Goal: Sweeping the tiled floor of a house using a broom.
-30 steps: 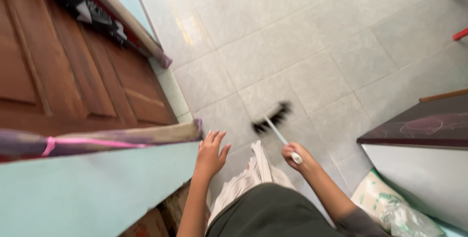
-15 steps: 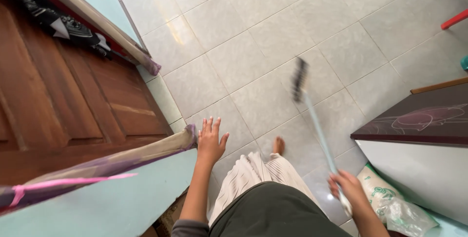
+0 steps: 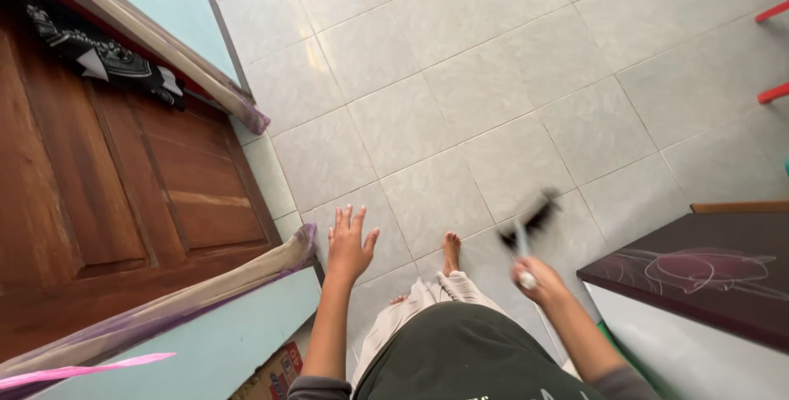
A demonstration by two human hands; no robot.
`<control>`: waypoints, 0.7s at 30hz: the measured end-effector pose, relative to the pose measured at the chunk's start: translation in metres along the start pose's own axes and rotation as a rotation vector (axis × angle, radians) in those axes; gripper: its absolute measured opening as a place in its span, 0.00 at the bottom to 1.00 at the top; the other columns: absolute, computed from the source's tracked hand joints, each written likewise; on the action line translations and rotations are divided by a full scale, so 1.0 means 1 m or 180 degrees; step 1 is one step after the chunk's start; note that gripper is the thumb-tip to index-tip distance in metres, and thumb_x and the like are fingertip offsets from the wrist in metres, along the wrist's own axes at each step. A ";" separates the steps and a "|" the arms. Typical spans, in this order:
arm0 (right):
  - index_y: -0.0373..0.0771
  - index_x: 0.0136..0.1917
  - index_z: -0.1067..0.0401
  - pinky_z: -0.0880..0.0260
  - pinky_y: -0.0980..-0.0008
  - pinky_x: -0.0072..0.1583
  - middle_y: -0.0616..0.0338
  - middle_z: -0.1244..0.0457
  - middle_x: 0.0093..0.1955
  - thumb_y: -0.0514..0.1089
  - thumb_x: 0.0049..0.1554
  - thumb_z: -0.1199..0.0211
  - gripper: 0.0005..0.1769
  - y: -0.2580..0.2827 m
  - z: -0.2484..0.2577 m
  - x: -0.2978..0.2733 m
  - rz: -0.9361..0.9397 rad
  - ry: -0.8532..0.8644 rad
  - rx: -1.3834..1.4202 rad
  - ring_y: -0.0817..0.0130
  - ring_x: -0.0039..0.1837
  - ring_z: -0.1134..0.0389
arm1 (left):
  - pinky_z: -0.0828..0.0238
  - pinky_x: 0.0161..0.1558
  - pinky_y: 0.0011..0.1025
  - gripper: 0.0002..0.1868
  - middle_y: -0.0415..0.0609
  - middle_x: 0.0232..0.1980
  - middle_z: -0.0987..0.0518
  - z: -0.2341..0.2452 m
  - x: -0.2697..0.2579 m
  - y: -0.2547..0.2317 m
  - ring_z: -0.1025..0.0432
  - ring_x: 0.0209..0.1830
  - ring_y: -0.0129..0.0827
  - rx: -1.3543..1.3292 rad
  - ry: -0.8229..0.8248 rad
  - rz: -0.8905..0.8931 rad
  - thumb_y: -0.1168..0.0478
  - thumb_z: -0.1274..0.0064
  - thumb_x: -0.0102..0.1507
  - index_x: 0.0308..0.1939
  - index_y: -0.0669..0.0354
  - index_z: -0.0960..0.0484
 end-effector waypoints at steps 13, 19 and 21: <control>0.35 0.43 0.39 0.45 0.76 0.28 0.61 0.44 0.28 0.43 0.65 0.52 0.11 0.087 -0.205 -0.041 0.0209 0.1181 -0.1527 0.76 0.27 0.45 | 0.54 0.73 0.58 0.33 0.56 0.79 0.41 -0.009 0.011 -0.017 0.55 0.82 0.51 -0.0340 -0.0326 0.0698 0.46 0.47 0.65 0.72 0.50 0.33; 0.41 0.50 0.37 0.46 0.70 0.27 0.65 0.47 0.25 0.42 0.63 0.48 0.03 0.085 -0.139 -0.186 -0.0216 0.0691 -0.3748 0.73 0.25 0.47 | 0.54 0.73 0.58 0.33 0.56 0.79 0.41 -0.012 -0.005 0.001 0.55 0.82 0.50 -0.0499 -0.0553 0.1061 0.46 0.47 0.65 0.72 0.50 0.33; 0.42 0.56 0.34 0.47 0.71 0.27 0.65 0.47 0.26 0.41 0.62 0.49 0.09 0.092 -0.138 -0.206 -0.0774 0.0403 -0.3948 0.74 0.24 0.47 | 0.55 0.73 0.58 0.33 0.56 0.79 0.41 -0.016 -0.011 0.004 0.55 0.82 0.51 -0.0538 -0.0581 0.1127 0.46 0.47 0.65 0.73 0.50 0.33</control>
Point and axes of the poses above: each hand's wrist, its own x-axis towards the middle knuckle, its own z-axis out of the back of the hand, y = z × x, the point moved 2 cm from there along x, towards the middle knuckle
